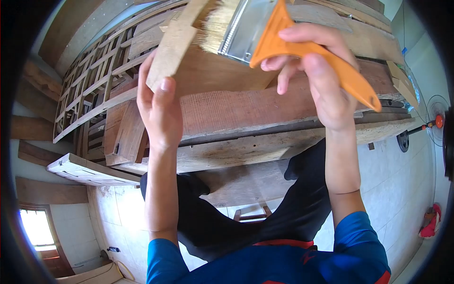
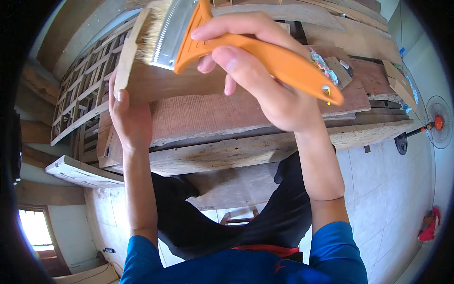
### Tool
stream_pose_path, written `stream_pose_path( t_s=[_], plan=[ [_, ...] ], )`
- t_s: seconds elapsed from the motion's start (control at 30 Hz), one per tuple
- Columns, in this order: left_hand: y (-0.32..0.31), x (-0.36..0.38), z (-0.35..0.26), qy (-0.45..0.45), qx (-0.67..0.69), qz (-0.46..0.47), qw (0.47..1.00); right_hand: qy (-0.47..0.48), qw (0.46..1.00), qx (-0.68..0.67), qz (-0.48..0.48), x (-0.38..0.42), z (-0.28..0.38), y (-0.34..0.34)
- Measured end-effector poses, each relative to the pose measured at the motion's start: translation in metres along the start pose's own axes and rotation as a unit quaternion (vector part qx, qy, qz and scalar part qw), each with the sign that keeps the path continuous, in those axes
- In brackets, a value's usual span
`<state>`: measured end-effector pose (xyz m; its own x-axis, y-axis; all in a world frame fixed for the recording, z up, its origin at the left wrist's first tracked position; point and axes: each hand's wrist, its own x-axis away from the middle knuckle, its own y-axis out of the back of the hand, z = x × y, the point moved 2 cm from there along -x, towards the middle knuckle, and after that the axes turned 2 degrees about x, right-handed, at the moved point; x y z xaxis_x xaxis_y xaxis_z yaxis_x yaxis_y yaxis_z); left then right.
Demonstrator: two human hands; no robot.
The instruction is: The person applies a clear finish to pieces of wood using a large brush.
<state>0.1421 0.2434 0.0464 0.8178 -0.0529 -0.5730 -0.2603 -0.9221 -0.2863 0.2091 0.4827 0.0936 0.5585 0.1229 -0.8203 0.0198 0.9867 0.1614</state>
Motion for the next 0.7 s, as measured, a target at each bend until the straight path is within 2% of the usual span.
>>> stream_pose_path(
  t_s=[0.13,0.17,0.27,0.5,0.63,0.7],
  plan=[
    [-0.01,0.009,-0.005,-0.016,-0.054,0.031,0.998,0.036,0.999,-0.037,0.017,0.0,-0.004,0.021],
    [-0.014,0.01,-0.007,-0.005,-0.046,0.027,0.999,0.014,0.998,-0.055,-0.011,-0.001,-0.009,0.025],
    [-0.017,0.009,-0.008,0.01,-0.039,0.012,0.999,-0.048,0.998,0.013,-0.038,-0.002,-0.026,0.035],
    [-0.012,0.003,-0.007,0.022,-0.035,-0.016,0.999,-0.272,0.957,0.104,-0.01,0.027,-0.118,0.061],
    [-0.016,0.008,-0.008,0.027,-0.051,0.006,0.998,-0.314,0.93,0.187,0.034,0.046,-0.147,0.069],
    [-0.022,0.011,-0.009,0.025,-0.067,0.026,0.997,-0.298,0.942,0.149,0.032,0.043,-0.145,0.072]
  ],
)
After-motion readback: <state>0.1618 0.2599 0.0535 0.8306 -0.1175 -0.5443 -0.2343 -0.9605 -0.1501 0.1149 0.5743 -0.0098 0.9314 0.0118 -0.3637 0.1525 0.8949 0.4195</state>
